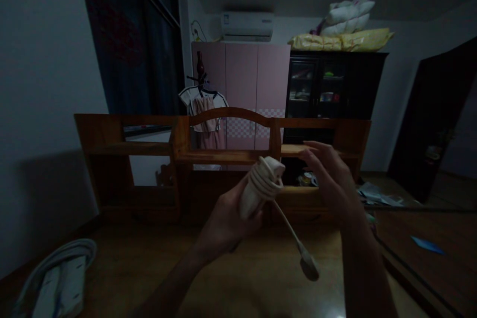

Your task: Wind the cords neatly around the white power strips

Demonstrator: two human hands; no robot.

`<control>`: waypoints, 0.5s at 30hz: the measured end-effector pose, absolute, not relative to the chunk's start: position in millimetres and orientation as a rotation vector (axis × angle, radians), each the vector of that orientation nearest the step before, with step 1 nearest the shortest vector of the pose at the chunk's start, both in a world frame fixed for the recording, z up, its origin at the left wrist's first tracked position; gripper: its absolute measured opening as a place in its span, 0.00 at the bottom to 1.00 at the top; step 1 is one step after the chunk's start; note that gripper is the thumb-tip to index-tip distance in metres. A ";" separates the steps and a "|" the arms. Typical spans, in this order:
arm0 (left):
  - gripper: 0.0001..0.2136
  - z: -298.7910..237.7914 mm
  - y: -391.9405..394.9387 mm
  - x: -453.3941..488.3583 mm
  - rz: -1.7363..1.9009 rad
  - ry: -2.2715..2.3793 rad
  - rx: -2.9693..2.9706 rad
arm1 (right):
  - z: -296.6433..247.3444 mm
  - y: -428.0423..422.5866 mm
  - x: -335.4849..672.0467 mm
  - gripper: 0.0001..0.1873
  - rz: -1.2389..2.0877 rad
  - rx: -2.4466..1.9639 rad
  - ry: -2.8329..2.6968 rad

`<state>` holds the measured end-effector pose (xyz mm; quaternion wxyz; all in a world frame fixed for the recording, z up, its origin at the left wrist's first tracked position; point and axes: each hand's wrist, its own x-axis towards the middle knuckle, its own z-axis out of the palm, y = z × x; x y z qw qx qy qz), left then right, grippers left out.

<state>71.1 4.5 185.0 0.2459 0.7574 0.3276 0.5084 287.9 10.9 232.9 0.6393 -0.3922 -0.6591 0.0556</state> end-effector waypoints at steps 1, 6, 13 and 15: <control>0.26 187.2 6.4 64.4 1.406 0.933 2.034 | 229.5 15.5 285.4 0.19 0.205 -0.901 -1.560; 0.20 197.5 13.5 39.6 1.472 0.989 1.865 | 212.4 26.5 257.5 0.29 0.728 -0.801 -1.954; 0.20 195.5 13.7 44.9 1.522 1.020 1.952 | 208.3 22.0 221.0 0.18 0.533 -0.704 -2.138; 0.19 194.5 12.3 47.0 1.509 1.022 1.952 | 208.8 24.4 220.6 0.15 0.430 -0.759 -2.128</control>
